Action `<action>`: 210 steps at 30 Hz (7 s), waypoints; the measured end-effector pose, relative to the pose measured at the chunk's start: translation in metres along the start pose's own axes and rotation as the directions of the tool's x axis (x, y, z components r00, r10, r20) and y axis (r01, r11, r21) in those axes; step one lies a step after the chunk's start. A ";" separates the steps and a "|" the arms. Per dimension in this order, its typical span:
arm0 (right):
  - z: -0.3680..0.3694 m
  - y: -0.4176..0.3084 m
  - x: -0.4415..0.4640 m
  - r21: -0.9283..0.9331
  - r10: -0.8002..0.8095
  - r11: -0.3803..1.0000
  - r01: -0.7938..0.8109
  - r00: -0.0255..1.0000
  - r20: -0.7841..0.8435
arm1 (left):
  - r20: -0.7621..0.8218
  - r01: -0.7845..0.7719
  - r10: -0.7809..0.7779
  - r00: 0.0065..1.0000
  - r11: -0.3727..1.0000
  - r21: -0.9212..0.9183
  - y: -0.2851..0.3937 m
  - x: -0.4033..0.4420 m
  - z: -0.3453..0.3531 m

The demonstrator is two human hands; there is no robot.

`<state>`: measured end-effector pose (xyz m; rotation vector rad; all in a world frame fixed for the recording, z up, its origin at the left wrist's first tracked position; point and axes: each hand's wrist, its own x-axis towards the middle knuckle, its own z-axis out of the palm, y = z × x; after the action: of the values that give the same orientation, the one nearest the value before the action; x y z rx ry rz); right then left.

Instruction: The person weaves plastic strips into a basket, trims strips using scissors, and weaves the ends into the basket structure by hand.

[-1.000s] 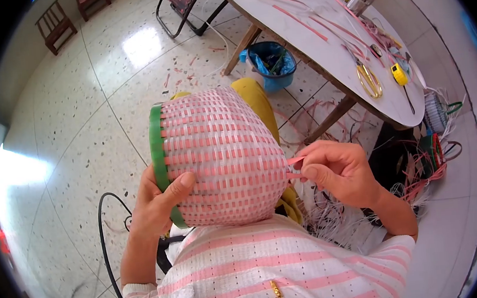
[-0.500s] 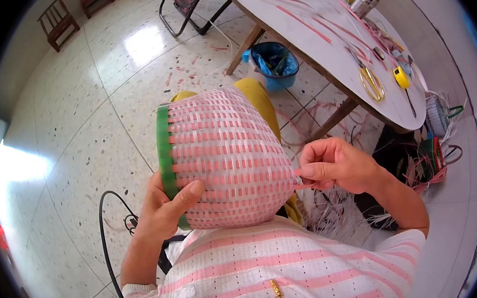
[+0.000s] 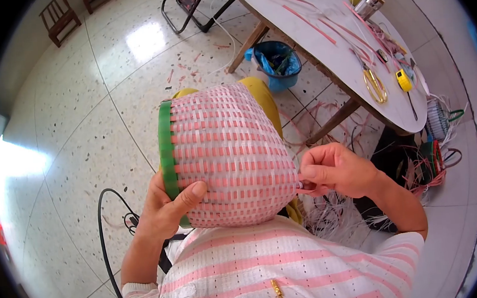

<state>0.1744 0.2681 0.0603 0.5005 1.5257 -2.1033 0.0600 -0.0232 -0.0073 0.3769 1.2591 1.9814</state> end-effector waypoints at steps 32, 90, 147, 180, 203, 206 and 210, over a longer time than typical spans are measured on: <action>-0.004 0.009 -0.005 -0.767 -0.658 0.299 0.567 0.705 0.265 | -0.081 0.057 -0.059 0.995 0.998 -0.020 0.013 0.015 0.003; 0.019 0.025 -0.002 -0.751 -0.801 0.310 0.582 0.586 0.123 | -0.036 0.016 -0.016 0.999 1.000 -0.003 0.006 0.008 -0.001; 0.035 0.044 0.005 0.302 -0.319 0.899 0.318 0.947 -0.048 | 0.114 -0.059 0.034 0.993 0.974 0.218 0.030 0.043 -0.027; 0.052 0.064 0.019 0.054 -0.397 0.916 0.397 0.918 -0.015 | 0.018 -0.292 0.617 0.787 0.346 0.891 0.020 -0.002 0.013; 0.040 0.070 0.021 0.084 -0.347 0.933 0.349 0.937 -0.036 | 0.151 -0.162 0.633 0.759 -0.041 0.986 0.019 0.005 0.050; 0.041 0.064 0.019 0.101 -0.295 0.949 0.298 0.954 -0.047 | 0.174 -0.178 0.636 0.752 -0.059 0.982 0.018 0.006 0.050; 0.046 0.059 0.020 0.066 -0.272 0.958 0.279 0.958 -0.092 | 0.231 -0.218 0.646 0.727 -0.101 0.971 0.015 0.006 0.050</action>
<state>0.1925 0.2056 0.0177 0.4265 1.6447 -2.3890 0.0793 0.0097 0.0285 1.3707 3.0324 1.1663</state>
